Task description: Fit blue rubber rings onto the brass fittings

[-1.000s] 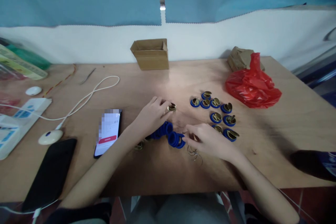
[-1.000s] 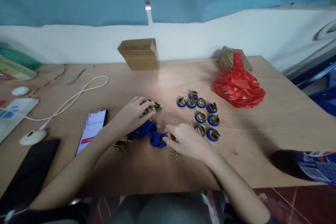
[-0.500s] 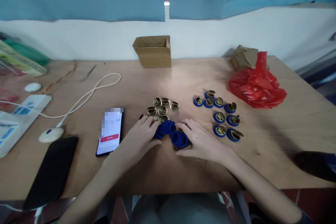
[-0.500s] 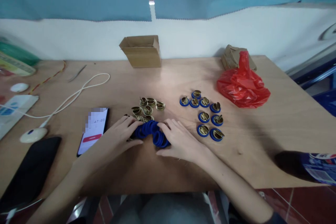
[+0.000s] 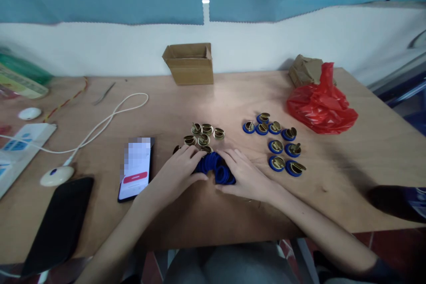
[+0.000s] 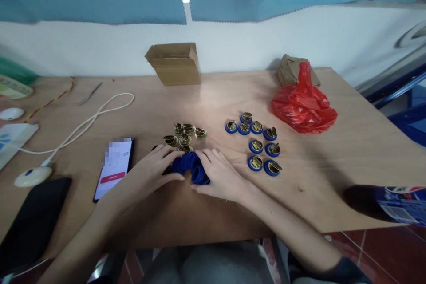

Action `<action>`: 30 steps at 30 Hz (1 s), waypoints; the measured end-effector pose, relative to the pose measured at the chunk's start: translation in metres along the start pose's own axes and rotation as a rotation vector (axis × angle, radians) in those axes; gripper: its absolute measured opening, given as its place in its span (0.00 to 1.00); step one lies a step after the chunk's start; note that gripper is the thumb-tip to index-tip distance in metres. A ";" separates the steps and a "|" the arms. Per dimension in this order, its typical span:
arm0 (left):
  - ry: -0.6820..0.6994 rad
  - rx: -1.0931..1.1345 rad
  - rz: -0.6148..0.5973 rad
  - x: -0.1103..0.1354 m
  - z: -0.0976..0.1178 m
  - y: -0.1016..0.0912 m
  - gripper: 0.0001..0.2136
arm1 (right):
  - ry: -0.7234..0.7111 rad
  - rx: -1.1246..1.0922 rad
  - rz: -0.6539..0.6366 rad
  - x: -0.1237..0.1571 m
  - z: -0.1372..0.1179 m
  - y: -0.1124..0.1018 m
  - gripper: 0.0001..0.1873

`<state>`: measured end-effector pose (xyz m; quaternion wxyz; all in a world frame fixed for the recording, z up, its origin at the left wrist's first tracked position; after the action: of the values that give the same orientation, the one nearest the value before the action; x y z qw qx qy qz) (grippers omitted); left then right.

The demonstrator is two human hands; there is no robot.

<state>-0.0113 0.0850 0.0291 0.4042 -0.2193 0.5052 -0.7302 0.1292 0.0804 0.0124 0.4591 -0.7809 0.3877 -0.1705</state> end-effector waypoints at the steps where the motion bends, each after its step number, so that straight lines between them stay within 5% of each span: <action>1: 0.006 0.007 0.008 0.000 0.000 0.000 0.19 | -0.001 -0.010 0.003 0.000 0.000 0.001 0.43; 12: -0.044 0.203 -0.086 0.000 -0.003 0.008 0.22 | -0.049 -0.118 0.007 -0.004 0.006 -0.004 0.32; 30: -0.017 0.297 -0.031 -0.006 0.010 0.011 0.22 | -0.088 0.047 0.045 -0.001 -0.001 0.004 0.36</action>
<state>0.0033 0.0823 0.0233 0.4252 -0.1710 0.3849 -0.8012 0.1265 0.0798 0.0096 0.4977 -0.7676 0.3807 -0.1349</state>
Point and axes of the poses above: each hand's wrist, its own x-axis away from the middle knuckle, its own y-axis out of the palm, z = x × y, the point moved 8 cm from there along -x, towards the middle knuckle, and after that the axes turned 6 degrees about x, right-handed, at the moved point
